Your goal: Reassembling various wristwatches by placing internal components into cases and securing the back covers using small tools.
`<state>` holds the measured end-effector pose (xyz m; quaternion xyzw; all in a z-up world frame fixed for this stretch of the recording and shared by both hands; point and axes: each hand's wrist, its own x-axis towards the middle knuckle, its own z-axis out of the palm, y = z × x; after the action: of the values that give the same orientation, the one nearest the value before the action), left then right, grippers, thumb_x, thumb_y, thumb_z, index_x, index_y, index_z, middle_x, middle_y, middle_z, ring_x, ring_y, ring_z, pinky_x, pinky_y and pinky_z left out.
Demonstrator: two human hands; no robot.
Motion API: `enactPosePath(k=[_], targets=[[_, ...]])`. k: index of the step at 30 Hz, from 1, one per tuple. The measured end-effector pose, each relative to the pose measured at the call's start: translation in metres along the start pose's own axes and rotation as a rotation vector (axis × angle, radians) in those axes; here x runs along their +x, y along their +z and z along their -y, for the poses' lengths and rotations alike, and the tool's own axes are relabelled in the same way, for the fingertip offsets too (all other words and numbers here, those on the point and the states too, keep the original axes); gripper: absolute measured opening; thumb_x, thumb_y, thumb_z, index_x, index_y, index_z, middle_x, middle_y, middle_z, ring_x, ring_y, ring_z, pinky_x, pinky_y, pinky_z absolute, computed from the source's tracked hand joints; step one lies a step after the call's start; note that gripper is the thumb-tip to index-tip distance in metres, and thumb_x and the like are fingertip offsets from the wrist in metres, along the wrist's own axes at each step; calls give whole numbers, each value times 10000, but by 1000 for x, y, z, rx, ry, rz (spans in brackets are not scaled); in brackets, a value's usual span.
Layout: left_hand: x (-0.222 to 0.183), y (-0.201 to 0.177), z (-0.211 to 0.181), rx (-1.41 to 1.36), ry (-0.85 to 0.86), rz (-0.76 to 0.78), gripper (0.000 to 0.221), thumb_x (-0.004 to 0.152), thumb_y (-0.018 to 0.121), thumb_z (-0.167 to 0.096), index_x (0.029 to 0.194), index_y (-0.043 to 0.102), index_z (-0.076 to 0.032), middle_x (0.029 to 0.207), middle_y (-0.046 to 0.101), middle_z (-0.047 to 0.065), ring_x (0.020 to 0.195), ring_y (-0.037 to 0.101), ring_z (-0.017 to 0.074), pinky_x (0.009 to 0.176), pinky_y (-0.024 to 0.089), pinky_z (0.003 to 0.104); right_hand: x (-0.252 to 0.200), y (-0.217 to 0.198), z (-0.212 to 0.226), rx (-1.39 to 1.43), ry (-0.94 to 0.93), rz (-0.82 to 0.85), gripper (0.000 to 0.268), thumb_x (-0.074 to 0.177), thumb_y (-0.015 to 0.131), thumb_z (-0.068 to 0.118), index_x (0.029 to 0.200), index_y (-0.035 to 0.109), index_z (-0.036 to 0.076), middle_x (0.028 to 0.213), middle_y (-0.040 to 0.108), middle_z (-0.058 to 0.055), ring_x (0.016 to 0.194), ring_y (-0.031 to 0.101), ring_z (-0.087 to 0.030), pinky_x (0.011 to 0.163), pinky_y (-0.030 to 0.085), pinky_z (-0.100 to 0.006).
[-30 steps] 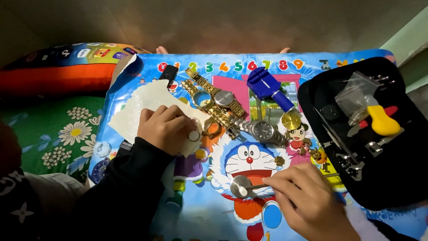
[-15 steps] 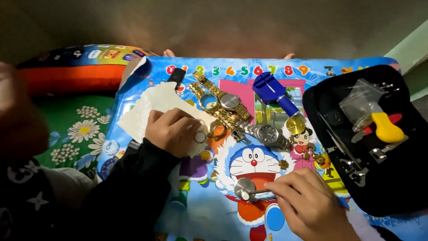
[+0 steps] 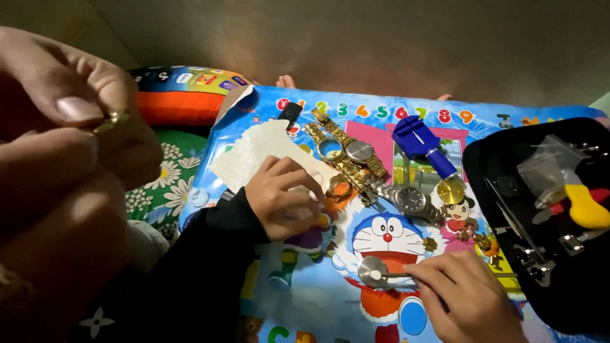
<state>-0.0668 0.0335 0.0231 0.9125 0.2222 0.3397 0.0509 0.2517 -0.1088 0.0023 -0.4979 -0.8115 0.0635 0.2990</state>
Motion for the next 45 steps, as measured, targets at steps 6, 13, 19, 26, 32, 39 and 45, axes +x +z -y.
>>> enactPosePath(k=[6, 13, 19, 26, 32, 39, 45], targets=[[-4, -3, 1, -182, 1, 305, 202, 734, 864, -335, 883, 789, -221, 1175, 668, -16, 1101, 514, 261, 983, 375, 424, -4, 5, -8, 17, -1, -9, 310, 648, 722, 44, 944, 777, 119, 862, 738, 4, 745, 633, -168, 710, 534, -326], [-9, 13, 4, -176, 13, 302, 192, 753, 838, -327, 900, 804, -209, 1139, 684, -25, 1105, 528, 232, 962, 373, 404, -4, 6, -8, 21, 11, 0, 300, 643, 726, 37, 926, 780, 122, 841, 743, -1, 738, 645, -161, 726, 547, -325], [-11, 19, 2, -185, 12, 271, 144, 766, 834, -277, 851, 769, -180, 1108, 685, -36, 1055, 563, 198, 945, 394, 381, -5, 7, -10, 22, 8, 12, 304, 654, 719, 42, 941, 779, 123, 849, 743, -5, 742, 641, -160, 732, 541, -326], [-11, 31, -2, -101, 31, 178, 117, 825, 812, -177, 808, 710, -123, 1058, 699, -33, 976, 600, 185, 881, 442, 352, -7, 7, -12, 20, -1, 19, 299, 661, 725, 45, 945, 775, 124, 869, 741, 0, 750, 645, -155, 743, 540, -325], [-8, 33, -8, -24, 88, 53, 127, 806, 845, -166, 826, 729, -119, 1022, 691, -30, 916, 590, 194, 868, 422, 349, -6, 8, -12, 28, 10, 4, 302, 655, 726, 44, 938, 784, 130, 854, 746, 6, 739, 645, -146, 706, 540, -314], [-1, 28, -22, -243, 100, 91, 301, 799, 846, -386, 855, 732, -113, 1022, 683, 2, 925, 564, 215, 838, 397, 366, -5, 4, -8, -40, -21, -23, 317, 685, 697, 13, 979, 760, 111, 901, 713, -22, 783, 632, -185, 760, 538, -344], [-1, 34, -39, -220, 140, 183, 361, 842, 804, -420, 1037, 724, -127, 1176, 649, 21, 1036, 539, 251, 932, 397, 409, -3, 1, -6, -36, -23, -9, 315, 685, 687, 14, 974, 761, 117, 887, 715, -12, 775, 637, -176, 738, 539, -325]])
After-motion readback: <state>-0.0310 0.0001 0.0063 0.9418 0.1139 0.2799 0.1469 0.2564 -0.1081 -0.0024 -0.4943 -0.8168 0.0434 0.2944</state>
